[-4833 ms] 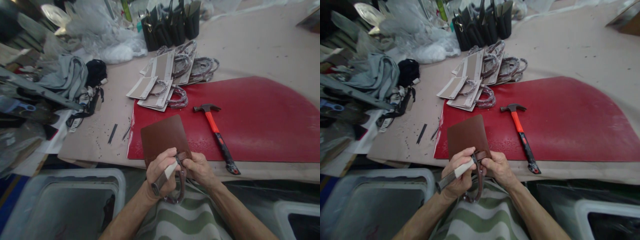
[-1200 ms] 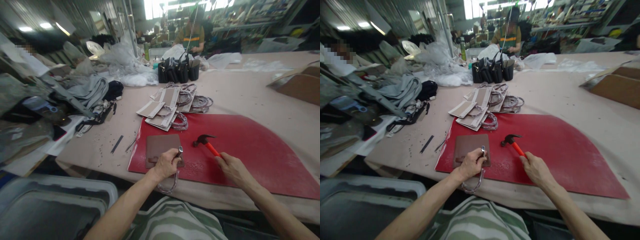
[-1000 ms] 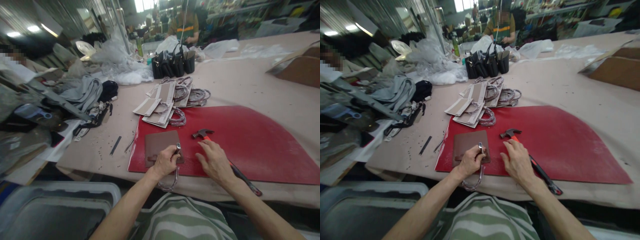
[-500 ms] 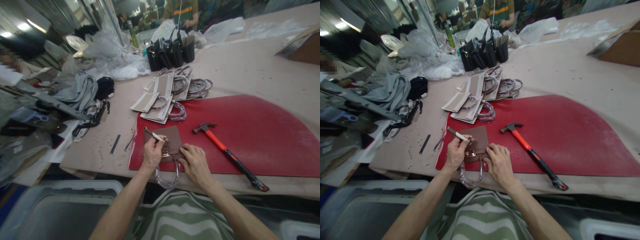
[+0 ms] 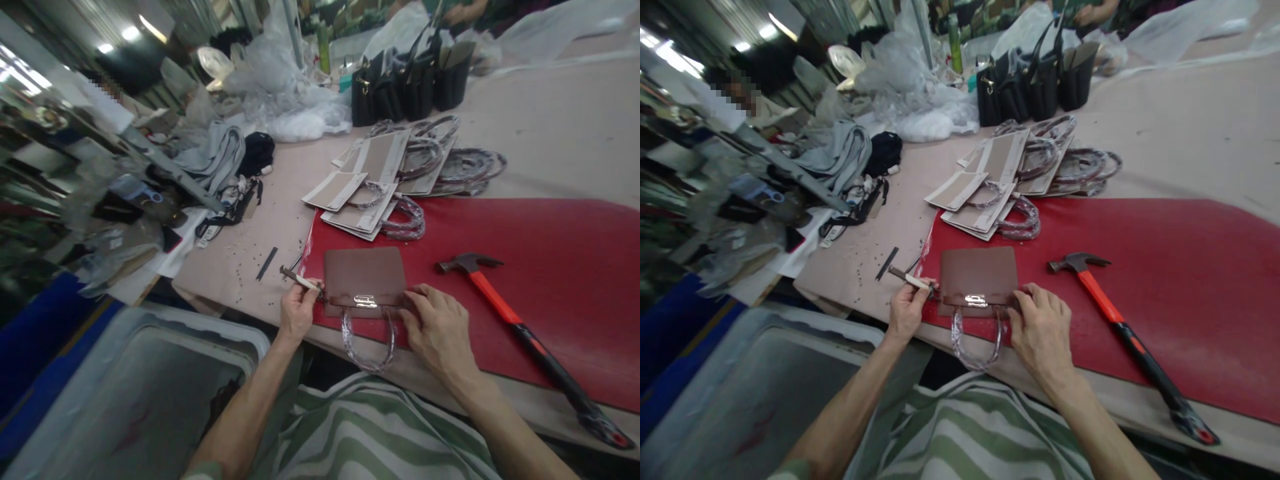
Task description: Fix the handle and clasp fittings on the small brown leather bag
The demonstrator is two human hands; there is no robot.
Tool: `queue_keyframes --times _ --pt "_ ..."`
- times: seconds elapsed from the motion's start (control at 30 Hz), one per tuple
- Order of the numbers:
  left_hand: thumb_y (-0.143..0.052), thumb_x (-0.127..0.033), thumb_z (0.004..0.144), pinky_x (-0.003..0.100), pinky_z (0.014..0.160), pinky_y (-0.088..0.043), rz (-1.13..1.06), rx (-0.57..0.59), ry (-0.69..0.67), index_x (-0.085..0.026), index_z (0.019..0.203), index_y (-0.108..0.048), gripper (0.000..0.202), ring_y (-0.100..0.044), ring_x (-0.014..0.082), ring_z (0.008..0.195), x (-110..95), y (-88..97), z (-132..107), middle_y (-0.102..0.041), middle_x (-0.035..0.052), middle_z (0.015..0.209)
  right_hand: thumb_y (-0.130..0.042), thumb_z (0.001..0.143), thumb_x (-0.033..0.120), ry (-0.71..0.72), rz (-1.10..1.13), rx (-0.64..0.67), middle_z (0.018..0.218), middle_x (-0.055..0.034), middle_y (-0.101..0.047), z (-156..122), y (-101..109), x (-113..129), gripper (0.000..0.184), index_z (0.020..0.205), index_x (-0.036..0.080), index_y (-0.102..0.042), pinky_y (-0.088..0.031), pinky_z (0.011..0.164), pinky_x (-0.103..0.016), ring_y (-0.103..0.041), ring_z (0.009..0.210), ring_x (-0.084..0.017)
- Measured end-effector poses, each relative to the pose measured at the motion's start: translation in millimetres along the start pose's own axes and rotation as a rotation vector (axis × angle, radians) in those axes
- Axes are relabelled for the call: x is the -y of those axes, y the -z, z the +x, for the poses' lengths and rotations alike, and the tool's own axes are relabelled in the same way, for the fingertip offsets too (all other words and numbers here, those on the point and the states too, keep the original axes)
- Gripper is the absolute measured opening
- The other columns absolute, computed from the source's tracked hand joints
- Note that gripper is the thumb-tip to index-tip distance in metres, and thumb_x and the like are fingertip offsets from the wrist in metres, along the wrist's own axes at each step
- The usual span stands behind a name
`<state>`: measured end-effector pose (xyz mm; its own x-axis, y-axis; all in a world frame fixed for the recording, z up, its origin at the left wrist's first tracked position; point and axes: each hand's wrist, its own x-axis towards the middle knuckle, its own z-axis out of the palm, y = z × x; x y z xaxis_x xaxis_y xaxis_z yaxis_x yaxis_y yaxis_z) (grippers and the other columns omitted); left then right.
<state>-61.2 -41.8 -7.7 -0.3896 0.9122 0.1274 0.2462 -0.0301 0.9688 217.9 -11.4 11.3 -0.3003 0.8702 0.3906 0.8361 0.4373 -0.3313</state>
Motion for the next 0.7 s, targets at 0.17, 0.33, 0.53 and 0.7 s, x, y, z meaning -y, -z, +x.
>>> queue_keyframes --times 0.17,0.33,0.53,0.7 --pt "-0.063 -0.033 0.091 0.029 0.082 -0.059 -0.055 0.007 0.028 -0.015 0.101 -0.07 0.022 -0.074 0.02 0.091 -7 -12.2 -7 -0.076 0.0103 0.099 -0.057 0.094 0.027 0.071 0.167 0.024 0.122 -0.0132 -0.065 10 2 32 0.022 0.112 0.019 -0.065 -0.045 0.093 -0.047 -0.058 0.11 -0.03" --pt "-0.06 -0.032 0.092 0.03 0.08 -0.061 -0.123 0.007 0.107 -0.014 0.1 -0.069 0.022 -0.076 0.0203 0.088 -9 -15.4 -11 -0.077 0.0102 0.098 -0.055 0.093 0.026 0.023 0.252 0.077 0.117 -0.0137 -0.067 4 -4 52 0.021 0.107 0.02 -0.068 -0.046 0.091 -0.048 -0.06 0.106 -0.031" --pt "-0.059 -0.024 0.091 0.03 0.084 -0.06 -0.029 0.072 0.065 -0.016 0.101 -0.071 0.018 -0.075 0.0195 0.088 -15 -17.2 -19 -0.078 0.0076 0.092 -0.056 0.093 0.034 -0.231 0.691 0.127 0.1 -0.0091 -0.072 -23 14 72 0.019 0.097 0.023 -0.071 -0.051 0.085 -0.039 -0.065 0.094 -0.025" --pt "-0.059 -0.023 0.089 0.029 0.084 -0.059 -0.02 0.116 0.058 -0.017 0.101 -0.071 0.018 -0.075 0.02 0.091 -22 -19.0 -25 -0.078 0.0084 0.099 -0.067 0.082 0.056 -0.841 1.16 0.561 0.078 -0.0082 -0.072 -55 22 86 0.039 0.088 0.019 -0.075 -0.051 0.061 -0.033 -0.065 0.07 -0.022"
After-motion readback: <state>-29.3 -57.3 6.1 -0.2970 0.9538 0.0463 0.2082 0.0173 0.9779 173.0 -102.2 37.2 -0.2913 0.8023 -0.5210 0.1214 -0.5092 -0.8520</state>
